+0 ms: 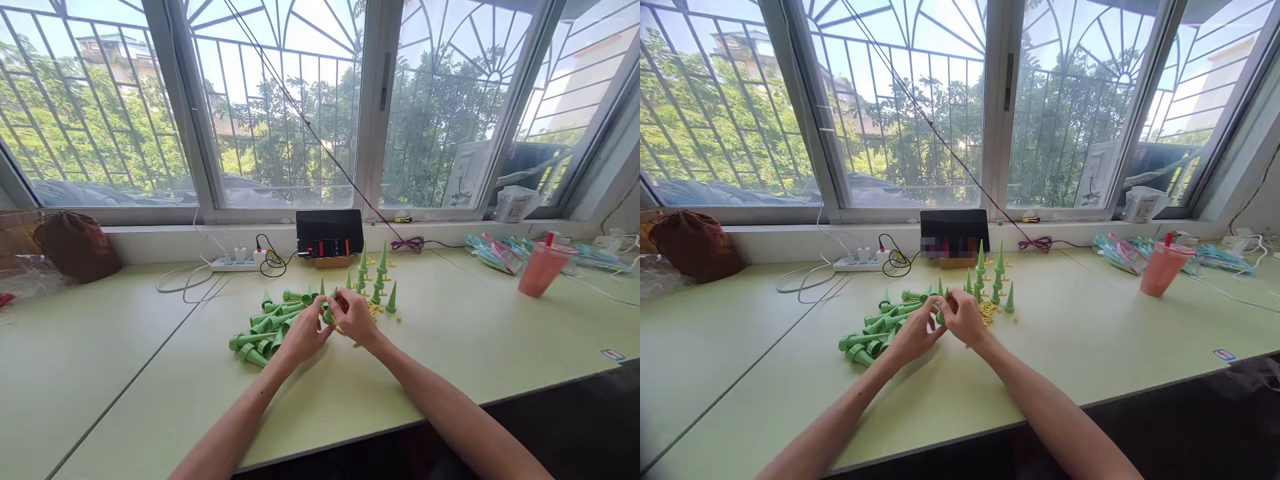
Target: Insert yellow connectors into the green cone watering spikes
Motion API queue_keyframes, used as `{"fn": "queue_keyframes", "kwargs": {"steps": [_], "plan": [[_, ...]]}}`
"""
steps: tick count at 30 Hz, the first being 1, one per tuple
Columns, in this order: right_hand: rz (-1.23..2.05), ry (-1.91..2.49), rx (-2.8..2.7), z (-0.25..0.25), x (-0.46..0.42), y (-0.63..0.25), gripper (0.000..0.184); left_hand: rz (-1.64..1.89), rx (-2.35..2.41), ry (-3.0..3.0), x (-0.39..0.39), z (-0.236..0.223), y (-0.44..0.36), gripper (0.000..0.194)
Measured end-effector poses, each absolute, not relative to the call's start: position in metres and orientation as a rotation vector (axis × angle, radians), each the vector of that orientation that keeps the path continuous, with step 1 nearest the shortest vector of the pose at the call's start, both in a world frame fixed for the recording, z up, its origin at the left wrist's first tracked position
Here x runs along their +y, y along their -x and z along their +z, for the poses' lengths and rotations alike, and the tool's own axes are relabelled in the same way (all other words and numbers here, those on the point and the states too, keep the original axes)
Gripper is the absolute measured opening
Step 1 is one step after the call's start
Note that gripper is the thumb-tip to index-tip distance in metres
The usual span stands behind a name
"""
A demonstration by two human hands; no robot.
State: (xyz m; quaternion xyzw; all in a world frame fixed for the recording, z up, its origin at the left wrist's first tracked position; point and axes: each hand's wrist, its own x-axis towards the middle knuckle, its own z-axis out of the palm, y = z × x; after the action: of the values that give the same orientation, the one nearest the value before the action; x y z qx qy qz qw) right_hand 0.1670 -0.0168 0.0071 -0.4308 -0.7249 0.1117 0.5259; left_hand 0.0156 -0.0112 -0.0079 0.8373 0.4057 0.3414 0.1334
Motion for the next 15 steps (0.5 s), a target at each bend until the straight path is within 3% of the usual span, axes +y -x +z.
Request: {"fn": "queue_keyframes", "kwargs": {"steps": [7,15], "plan": [[0.118,0.956,-1.643,0.009,-0.020,-0.168,0.027,0.955,1.250,-2.434,-0.009,-0.009,-0.014,0.037],[-0.318,0.899,-1.173,0.022,-0.011,-0.200,0.018,0.951,1.289,-2.396,-0.008,-0.011,-0.013,0.029]]}}
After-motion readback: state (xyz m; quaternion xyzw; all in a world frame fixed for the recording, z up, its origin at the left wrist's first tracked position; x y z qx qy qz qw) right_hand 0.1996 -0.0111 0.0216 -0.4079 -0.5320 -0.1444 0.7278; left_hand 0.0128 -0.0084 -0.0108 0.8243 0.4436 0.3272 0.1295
